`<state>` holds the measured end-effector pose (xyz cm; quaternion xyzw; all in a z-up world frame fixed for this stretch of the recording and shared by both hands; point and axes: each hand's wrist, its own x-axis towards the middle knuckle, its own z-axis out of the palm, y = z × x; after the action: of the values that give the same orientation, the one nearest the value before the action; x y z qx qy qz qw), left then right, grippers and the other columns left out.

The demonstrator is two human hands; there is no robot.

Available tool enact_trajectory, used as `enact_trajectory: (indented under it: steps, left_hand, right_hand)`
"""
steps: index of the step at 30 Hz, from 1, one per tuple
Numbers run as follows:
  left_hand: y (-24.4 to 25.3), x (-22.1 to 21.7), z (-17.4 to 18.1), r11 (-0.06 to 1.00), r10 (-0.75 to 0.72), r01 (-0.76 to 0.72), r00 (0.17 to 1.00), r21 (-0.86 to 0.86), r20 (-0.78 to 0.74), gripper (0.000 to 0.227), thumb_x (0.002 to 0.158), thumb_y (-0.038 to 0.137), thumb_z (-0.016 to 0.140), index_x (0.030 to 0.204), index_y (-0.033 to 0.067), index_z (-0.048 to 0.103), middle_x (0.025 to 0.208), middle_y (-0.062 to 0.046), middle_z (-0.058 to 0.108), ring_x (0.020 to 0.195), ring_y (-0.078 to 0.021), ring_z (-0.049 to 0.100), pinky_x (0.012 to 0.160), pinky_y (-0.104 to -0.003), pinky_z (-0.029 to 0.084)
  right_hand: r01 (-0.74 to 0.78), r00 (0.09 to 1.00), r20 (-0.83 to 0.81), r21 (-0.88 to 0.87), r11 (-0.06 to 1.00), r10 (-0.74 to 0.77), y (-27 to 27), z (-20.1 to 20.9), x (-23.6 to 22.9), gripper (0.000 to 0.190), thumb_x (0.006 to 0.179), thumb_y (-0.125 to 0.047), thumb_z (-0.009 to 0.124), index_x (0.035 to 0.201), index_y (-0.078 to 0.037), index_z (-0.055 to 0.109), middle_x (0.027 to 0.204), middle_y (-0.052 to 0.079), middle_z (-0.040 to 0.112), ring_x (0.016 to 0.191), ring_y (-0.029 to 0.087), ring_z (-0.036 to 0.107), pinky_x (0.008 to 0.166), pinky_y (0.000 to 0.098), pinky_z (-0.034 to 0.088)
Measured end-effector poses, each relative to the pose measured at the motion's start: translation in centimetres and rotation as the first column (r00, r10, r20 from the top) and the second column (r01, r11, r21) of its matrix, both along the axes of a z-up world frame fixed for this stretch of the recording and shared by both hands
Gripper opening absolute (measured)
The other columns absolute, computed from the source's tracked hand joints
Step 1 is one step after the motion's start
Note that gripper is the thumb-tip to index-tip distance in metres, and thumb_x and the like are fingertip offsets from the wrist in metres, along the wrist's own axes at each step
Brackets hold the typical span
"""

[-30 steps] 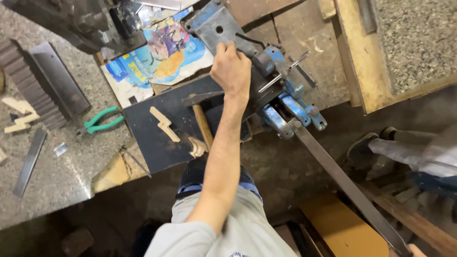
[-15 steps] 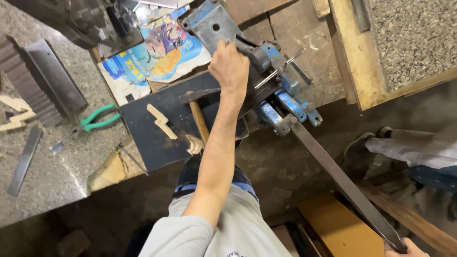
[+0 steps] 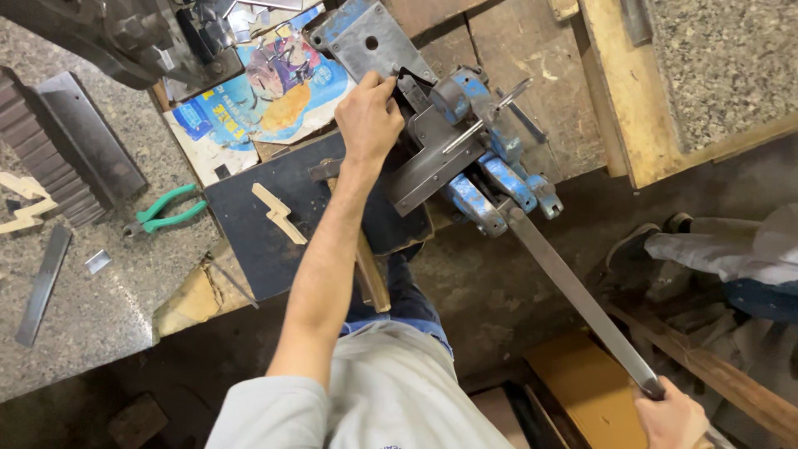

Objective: The person assembles small wooden pieces by inserting dark rectangular inserts into slots. They use a hammer to tap the inserts into place and a bench vise to hold the wooden pieces steady during the process. The person repeatedly checks the fit of the inserts and adjusts the pieces as needed.

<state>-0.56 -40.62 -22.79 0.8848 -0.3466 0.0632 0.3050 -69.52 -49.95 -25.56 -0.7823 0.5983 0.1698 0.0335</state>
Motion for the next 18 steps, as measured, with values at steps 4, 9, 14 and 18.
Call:
enact_trajectory:
  steps: [4,9,14,18]
  left_hand:
    - [0.8,0.9,-0.2,0.993,-0.115,0.114,0.991,0.011,0.070,0.027,0.079,0.005,0.070,0.104,0.0107,0.079,0.089,-0.006,0.067,0.080,-0.0306,0.068,0.069,-0.043,0.054]
    - [1.4,2.8,0.3,0.962,-0.270,0.272,0.958,-0.012,0.093,0.023,0.082,0.003,0.069,0.103,0.0090,0.079,0.089,-0.006,0.067,0.080,-0.0303,0.068,0.068,-0.042,0.053]
    - [1.3,2.9,1.0,0.960,-0.279,0.280,0.955,0.003,0.102,0.025,0.080,0.004,0.071,0.103,0.0083,0.079,0.089,-0.007,0.067,0.079,-0.0306,0.067,0.067,-0.042,0.053]
    - [2.0,4.5,0.5,0.934,-0.357,0.354,0.922,0.048,0.148,0.025,0.082,0.006,0.075,0.105,0.0121,0.080,0.093,-0.004,0.068,0.083,-0.0310,0.067,0.068,-0.043,0.052]
  right_hand:
    - [0.008,1.000,-0.014,0.044,0.999,-0.007,0.2,-2.6,2.3,0.046,0.078,-0.061,0.080,0.104,-0.023,0.080,0.065,0.012,0.069,0.067,0.032,0.069,0.066,0.0410,0.054]
    - [0.081,0.995,-0.068,0.139,0.987,-0.072,1.1,-3.1,2.1,0.047,0.085,-0.064,0.078,0.096,-0.019,0.081,0.070,0.011,0.070,0.066,0.028,0.068,0.067,0.0419,0.055]
    - [0.001,0.989,0.143,0.164,0.986,-0.024,-1.0,-1.5,-0.3,0.050,0.078,-0.055,0.074,0.116,-0.022,0.079,0.070,0.011,0.073,0.064,0.029,0.073,0.070,0.0422,0.056]
    - [0.007,0.995,0.102,0.055,0.998,-0.013,3.5,-3.5,1.0,0.047,0.086,-0.061,0.079,0.106,-0.018,0.080,0.079,0.013,0.072,0.074,0.032,0.070,0.071,0.0408,0.054]
